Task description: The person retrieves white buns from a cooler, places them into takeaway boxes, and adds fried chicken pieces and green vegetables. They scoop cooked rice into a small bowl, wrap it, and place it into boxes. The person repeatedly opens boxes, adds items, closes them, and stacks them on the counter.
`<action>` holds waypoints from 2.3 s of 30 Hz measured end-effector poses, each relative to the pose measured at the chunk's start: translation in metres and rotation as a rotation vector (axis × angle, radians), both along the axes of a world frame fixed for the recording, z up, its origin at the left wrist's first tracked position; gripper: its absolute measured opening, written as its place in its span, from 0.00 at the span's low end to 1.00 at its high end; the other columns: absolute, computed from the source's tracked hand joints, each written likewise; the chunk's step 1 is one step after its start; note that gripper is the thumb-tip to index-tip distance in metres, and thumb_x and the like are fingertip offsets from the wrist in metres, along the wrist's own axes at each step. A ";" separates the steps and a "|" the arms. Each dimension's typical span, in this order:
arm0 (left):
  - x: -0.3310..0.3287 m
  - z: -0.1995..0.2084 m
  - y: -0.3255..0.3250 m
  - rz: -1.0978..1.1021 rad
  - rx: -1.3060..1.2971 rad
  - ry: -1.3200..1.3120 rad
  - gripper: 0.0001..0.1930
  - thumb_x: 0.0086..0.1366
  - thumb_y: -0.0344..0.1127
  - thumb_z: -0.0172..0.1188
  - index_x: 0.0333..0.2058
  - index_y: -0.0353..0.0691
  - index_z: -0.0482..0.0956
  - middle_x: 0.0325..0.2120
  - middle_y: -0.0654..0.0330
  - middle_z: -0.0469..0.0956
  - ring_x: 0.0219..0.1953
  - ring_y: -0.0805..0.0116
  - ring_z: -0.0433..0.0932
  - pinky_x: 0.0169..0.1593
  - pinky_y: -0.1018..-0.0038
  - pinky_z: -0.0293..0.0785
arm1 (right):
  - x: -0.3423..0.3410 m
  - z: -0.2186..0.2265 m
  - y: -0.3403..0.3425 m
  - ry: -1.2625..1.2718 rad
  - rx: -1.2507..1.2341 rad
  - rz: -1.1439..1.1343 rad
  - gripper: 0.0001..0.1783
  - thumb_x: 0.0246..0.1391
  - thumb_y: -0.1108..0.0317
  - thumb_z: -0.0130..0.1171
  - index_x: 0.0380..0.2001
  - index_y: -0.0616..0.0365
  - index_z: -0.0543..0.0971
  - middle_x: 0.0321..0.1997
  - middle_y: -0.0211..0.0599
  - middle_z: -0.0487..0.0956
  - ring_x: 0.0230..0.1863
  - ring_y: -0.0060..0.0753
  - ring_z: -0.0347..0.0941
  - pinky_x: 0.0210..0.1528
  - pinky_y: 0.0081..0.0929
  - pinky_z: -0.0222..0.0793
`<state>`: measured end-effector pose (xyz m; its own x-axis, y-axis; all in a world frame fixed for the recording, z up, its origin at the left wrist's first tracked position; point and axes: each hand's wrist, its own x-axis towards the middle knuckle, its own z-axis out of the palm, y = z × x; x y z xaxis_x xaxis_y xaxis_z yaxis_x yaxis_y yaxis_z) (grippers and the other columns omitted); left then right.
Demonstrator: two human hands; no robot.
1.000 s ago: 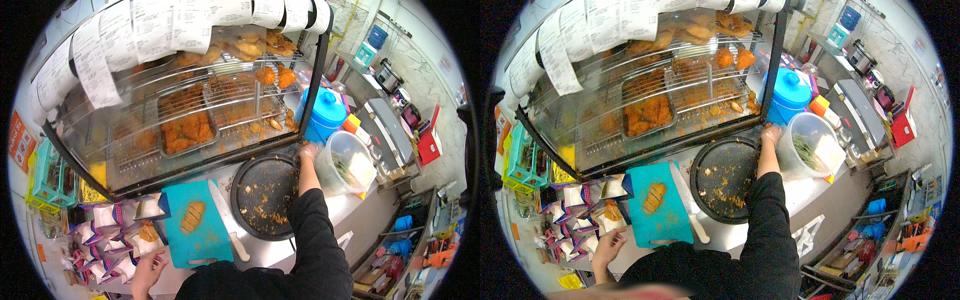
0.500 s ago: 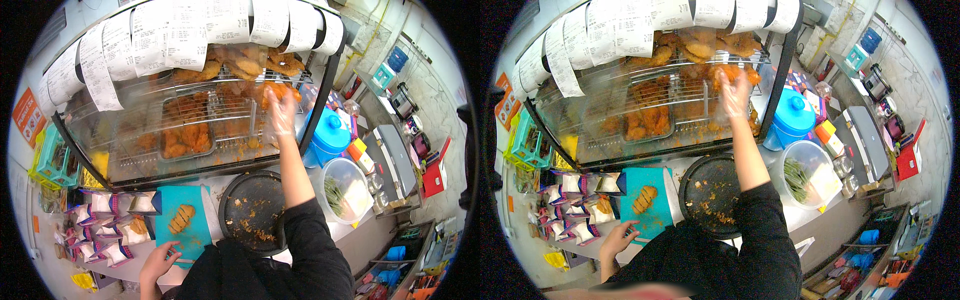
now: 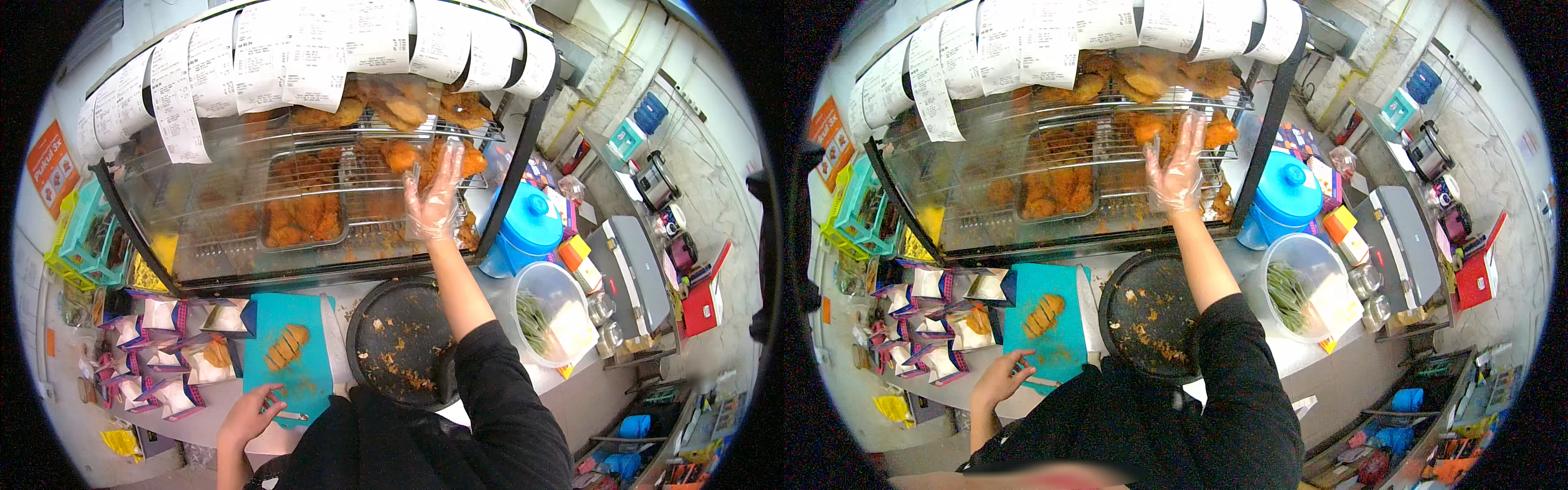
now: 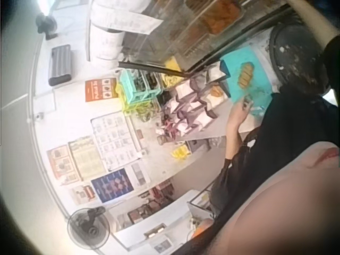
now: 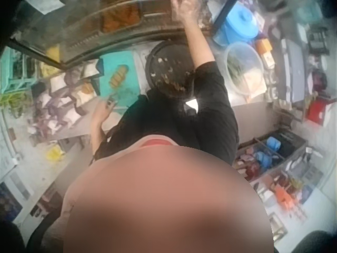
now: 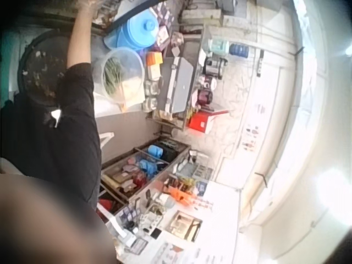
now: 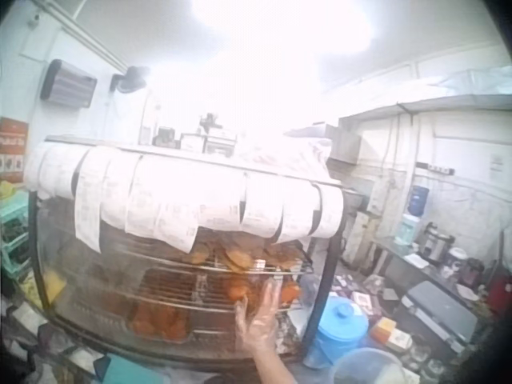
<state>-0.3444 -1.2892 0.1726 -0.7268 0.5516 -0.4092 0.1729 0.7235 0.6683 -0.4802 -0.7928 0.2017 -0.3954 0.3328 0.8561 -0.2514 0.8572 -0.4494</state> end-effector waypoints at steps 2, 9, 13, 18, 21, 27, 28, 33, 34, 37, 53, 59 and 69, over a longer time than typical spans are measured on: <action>0.003 0.002 0.000 -0.019 0.038 0.032 0.23 0.65 0.40 0.65 0.56 0.39 0.76 0.33 0.55 0.81 0.32 0.62 0.80 0.39 0.66 0.76 | -0.002 -0.005 0.009 0.107 -0.002 -0.066 0.50 0.59 0.51 0.63 0.75 0.57 0.49 0.80 0.58 0.41 0.79 0.65 0.40 0.76 0.54 0.45; 0.019 -0.001 -0.017 0.019 0.033 0.016 0.23 0.66 0.40 0.64 0.56 0.37 0.76 0.35 0.54 0.82 0.34 0.61 0.81 0.40 0.66 0.76 | 0.030 -0.019 0.059 0.008 -0.020 -0.497 0.51 0.59 0.49 0.62 0.74 0.64 0.50 0.79 0.61 0.42 0.80 0.60 0.34 0.78 0.50 0.40; 0.023 -0.007 -0.031 0.028 0.029 0.009 0.23 0.67 0.42 0.64 0.56 0.38 0.76 0.35 0.53 0.82 0.35 0.59 0.81 0.41 0.65 0.76 | 0.047 -0.021 0.098 0.115 0.126 -0.678 0.50 0.59 0.44 0.62 0.70 0.68 0.57 0.77 0.61 0.46 0.79 0.60 0.38 0.77 0.52 0.33; 0.018 -0.011 -0.059 0.028 0.094 0.040 0.23 0.67 0.43 0.63 0.56 0.35 0.75 0.36 0.51 0.82 0.39 0.56 0.81 0.45 0.64 0.76 | 0.048 -0.010 0.083 0.248 0.123 -0.933 0.42 0.61 0.44 0.58 0.69 0.58 0.61 0.72 0.64 0.55 0.73 0.67 0.50 0.70 0.65 0.43; -0.005 -0.008 -0.092 0.029 0.131 0.174 0.23 0.65 0.42 0.64 0.54 0.34 0.76 0.41 0.50 0.81 0.44 0.54 0.80 0.52 0.62 0.74 | 0.043 -0.019 -0.016 0.188 0.294 -0.561 0.27 0.59 0.61 0.61 0.60 0.59 0.71 0.60 0.60 0.71 0.62 0.57 0.66 0.64 0.55 0.59; -0.150 -0.009 -0.153 -0.059 -0.039 0.636 0.11 0.65 0.38 0.60 0.37 0.36 0.83 0.38 0.50 0.82 0.46 0.49 0.78 0.51 0.58 0.72 | 0.074 -0.131 -0.303 -1.023 0.358 0.226 0.51 0.41 0.28 0.67 0.63 0.49 0.72 0.66 0.57 0.68 0.71 0.69 0.54 0.70 0.63 0.50; -0.175 -0.016 -0.154 -0.153 -0.037 0.689 0.11 0.66 0.39 0.60 0.36 0.37 0.83 0.37 0.50 0.82 0.45 0.49 0.78 0.50 0.57 0.72 | 0.077 -0.146 -0.325 -1.155 0.342 0.197 0.53 0.40 0.27 0.67 0.64 0.46 0.71 0.69 0.58 0.65 0.72 0.71 0.51 0.71 0.65 0.47; -0.289 -0.068 -0.134 -0.411 -0.145 0.255 0.14 0.63 0.37 0.59 0.45 0.38 0.85 0.41 0.47 0.84 0.48 0.46 0.81 0.52 0.58 0.76 | 0.085 -0.210 -0.395 -1.008 0.148 0.084 0.37 0.44 0.41 0.68 0.56 0.44 0.76 0.65 0.60 0.65 0.66 0.69 0.58 0.65 0.66 0.53; -0.298 -0.080 -0.132 -0.465 -0.131 0.244 0.15 0.62 0.37 0.60 0.46 0.38 0.84 0.42 0.47 0.83 0.48 0.46 0.81 0.52 0.58 0.76 | 0.086 -0.218 -0.400 -0.968 0.169 0.016 0.32 0.44 0.47 0.69 0.53 0.46 0.77 0.62 0.58 0.67 0.63 0.67 0.61 0.63 0.63 0.57; -0.306 -0.108 -0.126 -0.579 -0.101 0.321 0.21 0.60 0.36 0.63 0.53 0.40 0.80 0.49 0.48 0.81 0.50 0.47 0.80 0.55 0.58 0.76 | 0.086 -0.228 -0.409 -0.868 0.198 -0.023 0.25 0.41 0.66 0.69 0.47 0.50 0.78 0.56 0.54 0.73 0.54 0.63 0.69 0.56 0.53 0.68; -0.305 -0.164 -0.111 -0.642 -0.390 0.515 0.29 0.60 0.33 0.61 0.60 0.36 0.68 0.49 0.52 0.78 0.51 0.51 0.79 0.58 0.53 0.73 | -0.051 -0.201 -0.461 -0.798 -0.356 0.182 0.30 0.44 0.68 0.67 0.53 0.62 0.72 0.53 0.53 0.77 0.53 0.56 0.76 0.56 0.40 0.73; -0.292 -0.185 -0.113 -0.683 -0.591 1.032 0.23 0.61 0.33 0.57 0.56 0.37 0.71 0.44 0.53 0.80 0.44 0.59 0.81 0.44 0.67 0.73 | -0.049 -0.218 -0.464 -0.948 0.301 -0.132 0.35 0.50 0.60 0.65 0.54 0.75 0.67 0.49 0.60 0.71 0.53 0.61 0.69 0.58 0.51 0.68; -0.296 -0.070 -0.157 -0.695 -0.241 0.486 0.12 0.61 0.39 0.57 0.33 0.37 0.86 0.33 0.49 0.85 0.37 0.50 0.84 0.42 0.58 0.79 | -0.018 -0.190 -0.453 -0.431 0.099 -0.043 0.17 0.55 0.59 0.60 0.43 0.58 0.78 0.49 0.54 0.73 0.54 0.56 0.66 0.54 0.48 0.66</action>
